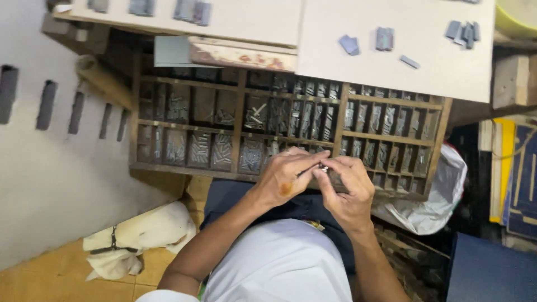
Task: The person sits at a workbench and sorts small, rectangular metal parts by hand. They pick up pieces from a wooden drawer with compartments, inspect them, and place them into specific sections of the drawer or onto the white surface above.
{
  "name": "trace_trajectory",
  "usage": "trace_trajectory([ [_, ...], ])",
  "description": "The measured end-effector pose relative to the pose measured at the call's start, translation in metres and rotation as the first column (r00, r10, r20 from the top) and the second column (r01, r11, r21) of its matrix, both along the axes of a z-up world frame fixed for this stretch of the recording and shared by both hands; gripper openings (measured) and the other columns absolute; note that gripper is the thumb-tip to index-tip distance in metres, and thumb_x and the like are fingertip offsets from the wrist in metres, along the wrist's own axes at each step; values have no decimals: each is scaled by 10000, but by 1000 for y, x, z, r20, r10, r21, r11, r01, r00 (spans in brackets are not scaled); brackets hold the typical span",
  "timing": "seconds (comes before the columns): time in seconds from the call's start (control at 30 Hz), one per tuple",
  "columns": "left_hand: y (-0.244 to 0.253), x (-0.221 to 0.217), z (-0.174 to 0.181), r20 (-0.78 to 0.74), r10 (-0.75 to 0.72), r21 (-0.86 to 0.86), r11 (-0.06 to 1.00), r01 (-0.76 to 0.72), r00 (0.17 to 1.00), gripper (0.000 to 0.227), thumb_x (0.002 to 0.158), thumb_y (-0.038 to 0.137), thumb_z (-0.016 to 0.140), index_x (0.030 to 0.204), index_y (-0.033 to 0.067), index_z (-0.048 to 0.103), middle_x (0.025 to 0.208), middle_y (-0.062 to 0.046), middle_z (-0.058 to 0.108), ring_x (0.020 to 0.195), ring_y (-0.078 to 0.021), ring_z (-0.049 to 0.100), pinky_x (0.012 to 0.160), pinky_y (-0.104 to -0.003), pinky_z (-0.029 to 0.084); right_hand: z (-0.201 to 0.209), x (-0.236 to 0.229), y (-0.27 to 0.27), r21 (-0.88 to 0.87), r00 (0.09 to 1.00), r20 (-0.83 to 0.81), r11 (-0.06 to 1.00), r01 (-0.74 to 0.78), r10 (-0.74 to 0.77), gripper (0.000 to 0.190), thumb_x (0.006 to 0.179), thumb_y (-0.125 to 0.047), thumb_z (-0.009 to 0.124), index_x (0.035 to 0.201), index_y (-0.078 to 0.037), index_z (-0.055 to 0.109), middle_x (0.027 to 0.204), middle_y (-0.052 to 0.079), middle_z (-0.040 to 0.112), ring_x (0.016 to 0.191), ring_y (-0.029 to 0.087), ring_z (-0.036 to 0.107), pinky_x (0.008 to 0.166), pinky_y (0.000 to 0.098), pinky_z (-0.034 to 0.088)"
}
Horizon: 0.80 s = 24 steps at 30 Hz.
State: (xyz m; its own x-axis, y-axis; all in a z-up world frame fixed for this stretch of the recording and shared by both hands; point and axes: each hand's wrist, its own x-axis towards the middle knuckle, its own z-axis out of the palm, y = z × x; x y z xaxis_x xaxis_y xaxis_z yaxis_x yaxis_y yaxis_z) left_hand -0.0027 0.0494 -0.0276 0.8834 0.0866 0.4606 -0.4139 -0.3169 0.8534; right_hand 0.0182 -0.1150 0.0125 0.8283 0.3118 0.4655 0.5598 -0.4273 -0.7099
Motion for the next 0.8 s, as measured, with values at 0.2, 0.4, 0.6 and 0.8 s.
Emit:
trace_trajectory([
  [0.2, 17, -27, -30, 30, 123, 155, 980, -126, 992, 254, 969, 133, 675, 1214, 112, 742, 958, -106, 790, 903, -329, 756, 789, -418, 622, -33, -3, 14, 46, 982, -145, 992, -118, 124, 68, 933, -14, 747, 996, -29, 769, 907, 130, 734, 823, 303, 729, 718, 394, 546],
  [0.4, 56, -51, -65, 137, 136, 246, 955, -166, 981, 273, 942, 35, 779, 1209, 59, 724, 1160, -92, 763, 931, -266, 765, 819, -398, 621, -78, -10, 20, 272, 714, -663, 961, -48, 223, 154, 970, -143, 698, 1069, -34, 742, 930, 27, 726, 861, 90, 644, 834, 251, 565],
  [0.6, 189, -14, -92, -62, 542, 436, 770, -466, 838, 260, 967, 80, 607, 1150, 179, 763, 715, -12, 690, 555, -138, 591, 500, -283, 488, -72, -5, 14, 174, 547, -829, 983, 54, 117, 266, 965, -146, 675, 1197, -31, 737, 996, 118, 768, 902, 153, 684, 798, 307, 606],
  [0.8, 297, 57, -108, 12, 664, 405, 681, -610, 748, 292, 977, 380, 675, 1014, 115, 792, 933, -114, 796, 859, -304, 755, 676, -421, 535, -114, -8, -22, 116, 640, -768, 986, 119, 13, 252, 952, -187, 700, 1147, -45, 774, 934, 58, 748, 793, 119, 662, 783, 242, 535],
])
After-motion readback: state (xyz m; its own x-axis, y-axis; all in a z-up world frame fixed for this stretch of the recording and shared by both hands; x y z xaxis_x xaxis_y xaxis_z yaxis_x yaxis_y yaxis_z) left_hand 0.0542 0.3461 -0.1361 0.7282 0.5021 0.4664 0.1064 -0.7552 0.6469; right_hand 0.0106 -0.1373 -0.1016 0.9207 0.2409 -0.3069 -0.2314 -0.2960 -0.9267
